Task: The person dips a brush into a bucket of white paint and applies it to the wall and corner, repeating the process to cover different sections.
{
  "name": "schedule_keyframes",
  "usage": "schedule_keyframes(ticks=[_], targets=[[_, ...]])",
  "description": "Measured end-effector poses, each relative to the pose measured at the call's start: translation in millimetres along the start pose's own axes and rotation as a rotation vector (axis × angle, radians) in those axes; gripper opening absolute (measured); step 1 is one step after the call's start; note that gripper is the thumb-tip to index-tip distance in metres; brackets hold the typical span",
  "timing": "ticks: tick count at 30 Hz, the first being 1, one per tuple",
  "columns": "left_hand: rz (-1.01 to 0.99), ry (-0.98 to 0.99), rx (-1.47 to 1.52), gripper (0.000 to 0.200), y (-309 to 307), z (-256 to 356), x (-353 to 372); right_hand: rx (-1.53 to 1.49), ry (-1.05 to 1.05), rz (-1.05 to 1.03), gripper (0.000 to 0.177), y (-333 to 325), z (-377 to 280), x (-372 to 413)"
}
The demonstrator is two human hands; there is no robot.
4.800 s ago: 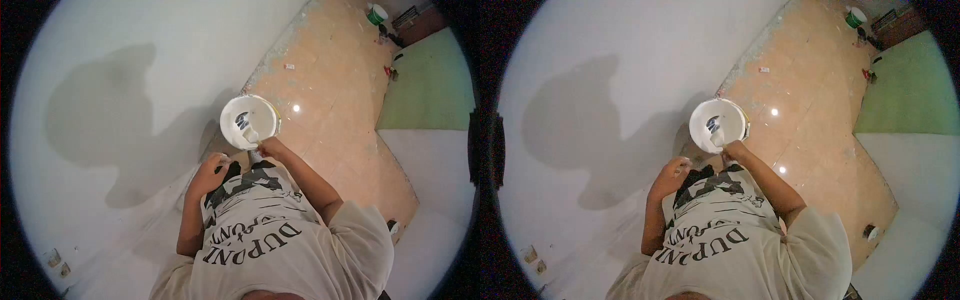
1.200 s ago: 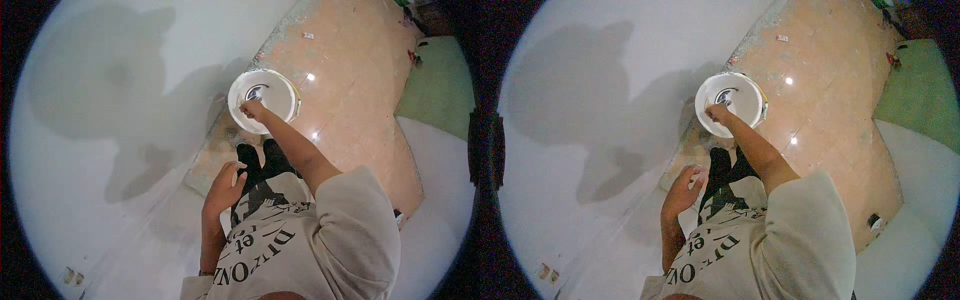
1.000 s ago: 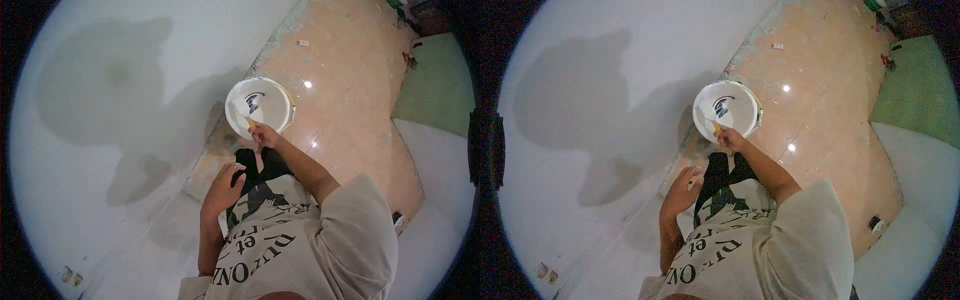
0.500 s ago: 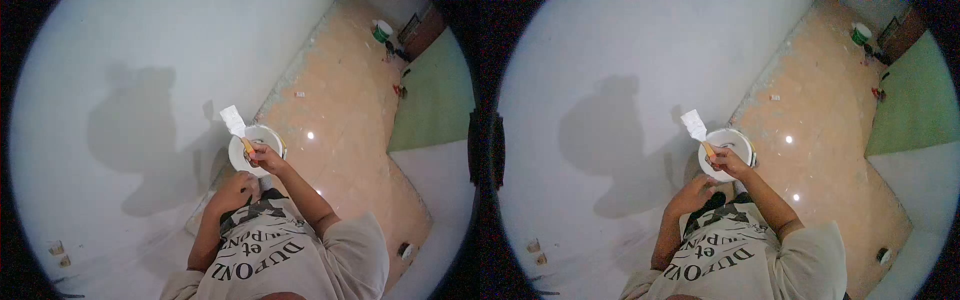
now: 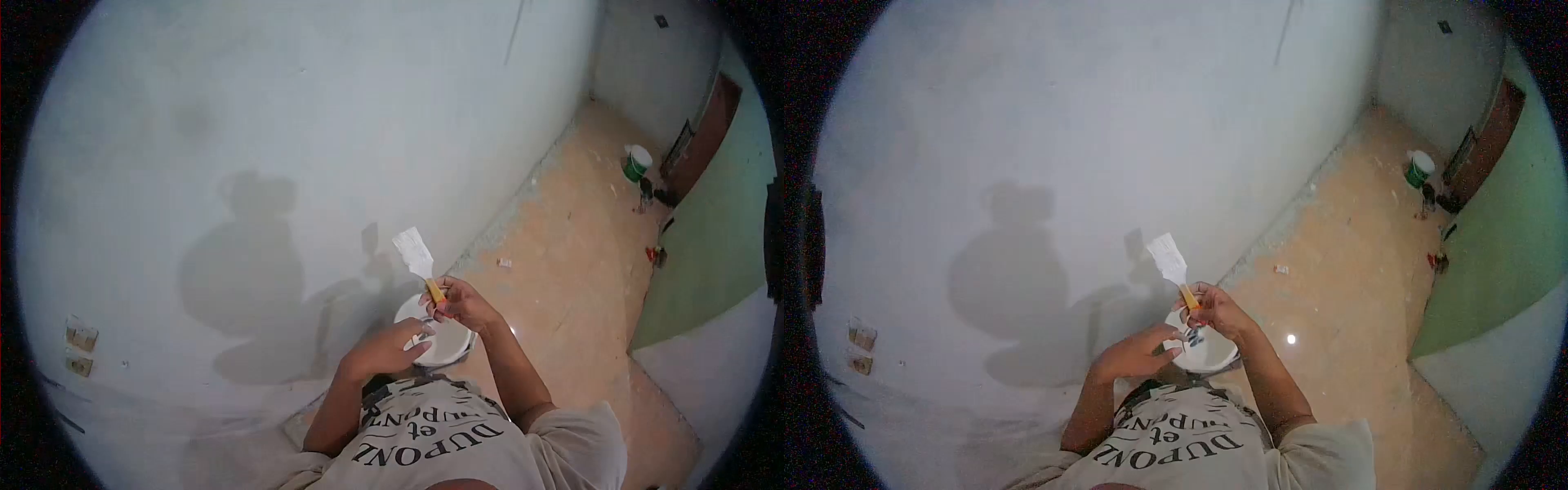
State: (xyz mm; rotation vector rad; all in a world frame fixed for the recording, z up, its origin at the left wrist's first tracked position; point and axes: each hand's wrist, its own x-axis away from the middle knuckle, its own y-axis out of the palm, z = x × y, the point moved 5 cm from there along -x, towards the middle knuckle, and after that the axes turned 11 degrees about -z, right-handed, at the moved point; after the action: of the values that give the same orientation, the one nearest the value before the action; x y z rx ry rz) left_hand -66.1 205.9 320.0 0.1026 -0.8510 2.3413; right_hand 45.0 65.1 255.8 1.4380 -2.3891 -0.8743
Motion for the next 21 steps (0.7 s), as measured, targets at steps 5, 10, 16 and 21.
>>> schedule_keyframes(ticks=[5, 10, 16, 21], targets=[[0.059, -0.001, -0.038, 0.033, -34.6, 14.5, 14.6, 0.035, 0.025, 0.006, 0.034, 1.8, -25.3, -29.9], [0.171, 0.053, -0.017, 0.033, -88.2, 34.6, 42.5, 0.147, 0.023, 0.187, 0.009, 12.1, -75.2, -69.1], [0.434, 0.220, -0.220, 0.029, -171.8, 103.9, 81.4, 0.580, -0.265, 0.152, 0.007, 55.1, -198.6, -113.6], [0.800, 0.345, -0.450, 0.024, -233.0, 159.3, 119.7, 1.009, -0.492, 0.242, 0.036, 125.4, -305.1, -152.9]])
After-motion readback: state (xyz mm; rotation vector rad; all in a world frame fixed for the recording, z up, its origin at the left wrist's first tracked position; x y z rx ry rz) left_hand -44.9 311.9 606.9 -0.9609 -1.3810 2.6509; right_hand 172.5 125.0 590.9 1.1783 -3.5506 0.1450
